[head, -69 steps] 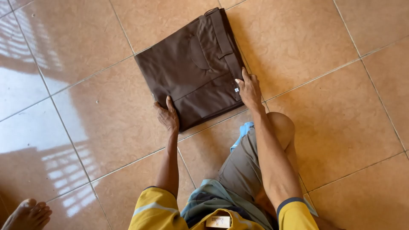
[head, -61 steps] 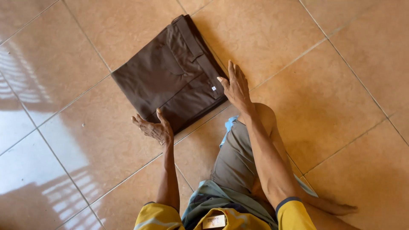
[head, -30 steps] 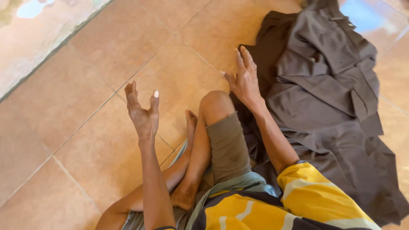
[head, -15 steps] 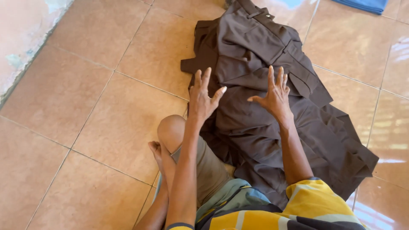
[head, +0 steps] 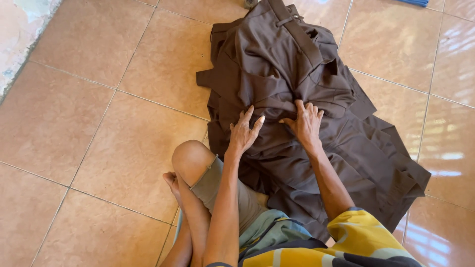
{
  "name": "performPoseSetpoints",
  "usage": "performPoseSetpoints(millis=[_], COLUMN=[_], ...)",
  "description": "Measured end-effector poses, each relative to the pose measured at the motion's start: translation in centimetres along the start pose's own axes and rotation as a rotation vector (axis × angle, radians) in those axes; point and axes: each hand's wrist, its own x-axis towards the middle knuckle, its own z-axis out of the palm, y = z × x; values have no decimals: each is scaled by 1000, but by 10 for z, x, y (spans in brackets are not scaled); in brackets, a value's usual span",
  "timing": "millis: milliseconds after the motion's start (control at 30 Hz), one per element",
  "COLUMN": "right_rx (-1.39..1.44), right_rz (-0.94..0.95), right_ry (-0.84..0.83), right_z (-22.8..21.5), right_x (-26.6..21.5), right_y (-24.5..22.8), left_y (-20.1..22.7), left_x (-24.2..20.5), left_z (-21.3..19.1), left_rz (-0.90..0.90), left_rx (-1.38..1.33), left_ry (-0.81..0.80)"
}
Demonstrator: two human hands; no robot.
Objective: Folding a pair of brown pants and placing them on a stack
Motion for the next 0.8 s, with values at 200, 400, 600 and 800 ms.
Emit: performPoseSetpoints(millis=[200, 400, 600, 800], right_rx=[-69, 355, 589, 444], right_rz=[-285, -452, -302, 26], right_ry=[265, 71, 327, -146], right_z=[34, -10, -19, 1], right_x=[-55, -116, -131, -90], right_y=[-17, -76, -91, -87], left_y=[-8, 17, 19, 10], left_x=[6, -10, -46, -72], left_z=[2, 12, -14, -2], left_rz=[-92, -117, 105, 210], left_rx=[-158, -272, -96, 149], left_ry=[87, 257, 548, 405])
